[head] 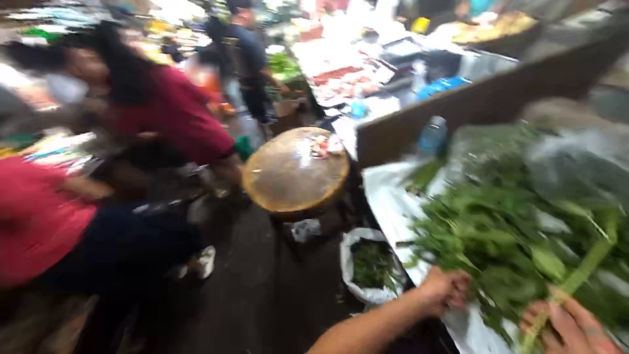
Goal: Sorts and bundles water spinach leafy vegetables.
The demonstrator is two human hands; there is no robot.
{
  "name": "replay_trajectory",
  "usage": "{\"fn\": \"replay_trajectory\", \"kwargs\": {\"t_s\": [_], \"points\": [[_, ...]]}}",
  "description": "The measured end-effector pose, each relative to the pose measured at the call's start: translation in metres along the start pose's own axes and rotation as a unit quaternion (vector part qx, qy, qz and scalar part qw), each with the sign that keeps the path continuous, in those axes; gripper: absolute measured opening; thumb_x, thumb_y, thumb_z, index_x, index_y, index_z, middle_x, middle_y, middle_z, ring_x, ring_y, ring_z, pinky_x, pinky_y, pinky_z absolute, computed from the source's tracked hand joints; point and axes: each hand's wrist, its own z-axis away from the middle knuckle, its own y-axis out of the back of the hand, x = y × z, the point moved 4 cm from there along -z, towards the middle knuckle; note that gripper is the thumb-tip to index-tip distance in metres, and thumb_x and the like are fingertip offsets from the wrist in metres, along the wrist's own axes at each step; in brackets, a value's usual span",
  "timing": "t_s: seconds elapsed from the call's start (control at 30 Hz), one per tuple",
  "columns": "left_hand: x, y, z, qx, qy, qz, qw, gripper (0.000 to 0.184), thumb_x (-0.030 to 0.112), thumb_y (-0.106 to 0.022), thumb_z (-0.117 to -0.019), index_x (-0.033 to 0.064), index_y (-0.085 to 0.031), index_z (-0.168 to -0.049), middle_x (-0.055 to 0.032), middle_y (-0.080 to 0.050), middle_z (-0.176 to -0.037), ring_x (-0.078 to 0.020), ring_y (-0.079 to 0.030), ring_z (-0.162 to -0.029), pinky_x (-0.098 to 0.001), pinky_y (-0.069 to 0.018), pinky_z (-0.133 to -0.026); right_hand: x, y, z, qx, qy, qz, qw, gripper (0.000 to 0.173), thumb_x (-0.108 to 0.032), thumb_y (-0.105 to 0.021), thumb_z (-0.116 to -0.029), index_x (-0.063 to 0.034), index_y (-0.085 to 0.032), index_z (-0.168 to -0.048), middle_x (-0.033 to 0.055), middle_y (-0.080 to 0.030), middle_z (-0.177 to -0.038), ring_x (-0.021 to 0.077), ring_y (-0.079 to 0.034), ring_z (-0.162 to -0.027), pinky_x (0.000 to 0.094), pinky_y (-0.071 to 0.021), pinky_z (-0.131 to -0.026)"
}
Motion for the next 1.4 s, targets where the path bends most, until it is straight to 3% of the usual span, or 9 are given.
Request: {"fn": "replay_trajectory", "kwargs": {"t_s": [0.1,0.2,0.33,0.5,0.63,0.97,1.1,1.23,1.4], "points": [[0.013,0.011,-0.007,-0.021,0.052,0.059,0.997,0.027,0.022,-0.047,-0.1094,0.0124,-0.058,-0.087,0.0077,-0.043,-0.053,-0.0017,-0.039,-0.041,-0.0161,-0.0352,-0.039,0.004,-0.008,-0.005,0.096,-0.009,0.036,0.995,0.042,-0.016,-0.054,-0.1000,-0.0001,-0.053,-0.139,-0.0016,-0.071,-0.088,0.0087,-0.067,-0.069,0.0254,-0.0590,-0.061],[0.010,0.028,-0.017,-0.025,0.091,0.067,0.993,0.028,0.020,-0.041,-0.1092,0.0115,-0.059,-0.090,0.0089,-0.038,-0.051,-0.0018,-0.036,-0.039,-0.0166,-0.0339,-0.038,0.043,-0.008,-0.010,0.145,-0.119,-0.020,0.982,0.032,-0.013,-0.053,-0.1051,0.0041,-0.057,-0.132,0.0072,-0.070,-0.091,0.0134,-0.066,-0.070,0.0290,-0.0582,-0.063],[0.006,0.037,-0.020,-0.004,0.099,0.071,0.993,0.029,0.019,-0.037,-0.1106,0.0088,-0.057,-0.093,0.0074,-0.039,-0.050,-0.0028,-0.038,-0.038,-0.0176,-0.0362,-0.038,0.092,-0.004,0.003,0.147,-0.235,-0.131,0.952,0.037,-0.006,-0.052,-0.1049,0.0011,-0.051,-0.141,0.0108,-0.070,-0.104,0.0153,-0.066,-0.076,0.0295,-0.0563,-0.066],[-0.008,0.026,-0.022,0.052,0.118,-0.008,0.992,0.017,0.017,-0.049,-0.1085,0.0053,-0.057,-0.101,0.0028,-0.046,-0.059,-0.0057,-0.043,-0.042,-0.0198,-0.0418,-0.040,0.095,-0.007,0.018,0.180,-0.181,-0.082,0.964,0.033,0.002,-0.064,-0.0952,0.0049,-0.061,-0.128,0.0110,-0.071,-0.099,0.0147,-0.067,-0.078,0.0282,-0.0563,-0.068],[-0.017,0.010,-0.018,0.009,0.105,-0.052,0.993,0.018,0.018,-0.050,-0.1085,0.0048,-0.060,-0.114,-0.0023,-0.057,-0.075,-0.0084,-0.049,-0.050,-0.0227,-0.0469,-0.047,0.089,-0.015,0.018,0.133,-0.143,-0.006,0.981,0.036,0.001,-0.073,-0.0871,0.0033,-0.066,-0.123,0.0097,-0.072,-0.097,0.0145,-0.068,-0.078,0.0284,-0.0581,-0.069],[-0.005,0.007,-0.013,0.013,0.067,-0.119,0.991,0.005,0.008,-0.061,-0.1011,0.0047,-0.062,-0.105,-0.0020,-0.055,-0.061,-0.0104,-0.051,-0.047,-0.0251,-0.0481,-0.047,0.083,-0.024,0.018,0.065,-0.172,0.070,0.980,0.019,-0.008,-0.075,-0.0919,0.0018,-0.069,-0.107,0.0072,-0.074,-0.085,0.0131,-0.069,-0.064,0.0275,-0.0588,-0.059],[0.016,0.000,-0.013,-0.012,0.031,-0.097,0.995,0.014,0.008,-0.056,-0.1024,0.0061,-0.061,-0.115,0.0011,-0.055,-0.065,-0.0073,-0.050,-0.048,-0.0233,-0.0477,-0.049,0.076,-0.020,0.012,-0.010,-0.184,0.037,0.982,0.017,-0.008,-0.066,-0.0986,0.0023,-0.068,-0.112,0.0085,-0.076,-0.090,0.0142,-0.069,-0.064,0.0273,-0.0582,-0.057],[0.051,-0.001,-0.012,0.000,-0.041,-0.114,0.993,0.015,0.005,-0.057,-0.1014,0.0038,-0.061,-0.116,-0.0030,-0.062,-0.078,-0.0068,-0.050,-0.050,-0.0216,-0.0466,-0.047,0.071,0.024,0.011,0.073,-0.133,0.198,0.968,0.029,-0.020,-0.055,-0.1055,-0.0011,-0.069,-0.122,0.0123,-0.074,-0.115,0.0222,-0.073,-0.096,0.0412,-0.0613,-0.086],[0.096,0.003,-0.012,0.076,-0.128,-0.141,0.979,0.012,0.005,-0.064,-0.0983,0.0044,-0.064,-0.110,-0.0043,-0.065,-0.085,-0.0074,-0.051,-0.053,-0.0217,-0.0459,-0.047,0.103,0.111,0.037,0.182,-0.125,0.481,0.849,0.046,-0.009,-0.072,-0.0905,0.0052,-0.062,-0.133,0.0387,-0.052,-0.135,0.0561,-0.053,-0.123,0.0696,-0.0421,-0.104]]}}
